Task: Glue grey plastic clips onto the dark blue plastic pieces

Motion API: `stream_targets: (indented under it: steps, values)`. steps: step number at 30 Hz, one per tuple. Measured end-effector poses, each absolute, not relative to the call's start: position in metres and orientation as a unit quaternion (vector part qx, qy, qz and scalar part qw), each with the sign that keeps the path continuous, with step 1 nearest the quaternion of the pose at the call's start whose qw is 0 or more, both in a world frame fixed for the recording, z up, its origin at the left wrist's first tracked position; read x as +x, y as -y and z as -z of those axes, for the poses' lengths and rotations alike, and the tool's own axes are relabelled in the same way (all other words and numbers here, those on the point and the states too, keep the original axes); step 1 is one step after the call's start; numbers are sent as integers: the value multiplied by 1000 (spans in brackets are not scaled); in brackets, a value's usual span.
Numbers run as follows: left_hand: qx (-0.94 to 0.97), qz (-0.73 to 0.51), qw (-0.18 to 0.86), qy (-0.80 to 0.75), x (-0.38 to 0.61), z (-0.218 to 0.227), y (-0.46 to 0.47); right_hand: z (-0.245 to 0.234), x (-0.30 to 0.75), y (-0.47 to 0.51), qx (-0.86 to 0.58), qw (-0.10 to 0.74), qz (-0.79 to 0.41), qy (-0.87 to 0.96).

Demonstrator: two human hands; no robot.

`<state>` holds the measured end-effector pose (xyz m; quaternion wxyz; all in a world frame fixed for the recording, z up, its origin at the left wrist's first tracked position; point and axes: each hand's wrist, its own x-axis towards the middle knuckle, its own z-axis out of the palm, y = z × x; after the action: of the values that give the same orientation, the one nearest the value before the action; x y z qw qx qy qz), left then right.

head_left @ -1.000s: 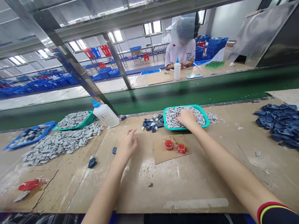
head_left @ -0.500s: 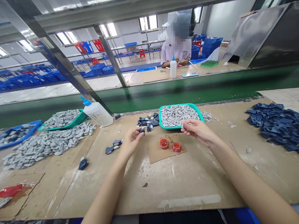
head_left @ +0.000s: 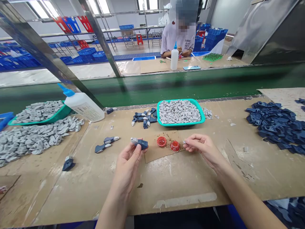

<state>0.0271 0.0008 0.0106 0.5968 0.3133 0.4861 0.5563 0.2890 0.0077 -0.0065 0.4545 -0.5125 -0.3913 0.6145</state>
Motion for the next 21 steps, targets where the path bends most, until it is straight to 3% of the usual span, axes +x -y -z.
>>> stream_targets:
  steps: [21]
  values:
    - [300,-549,601,-497,46,2,15,22,272,-11,-569,411,-596,391]
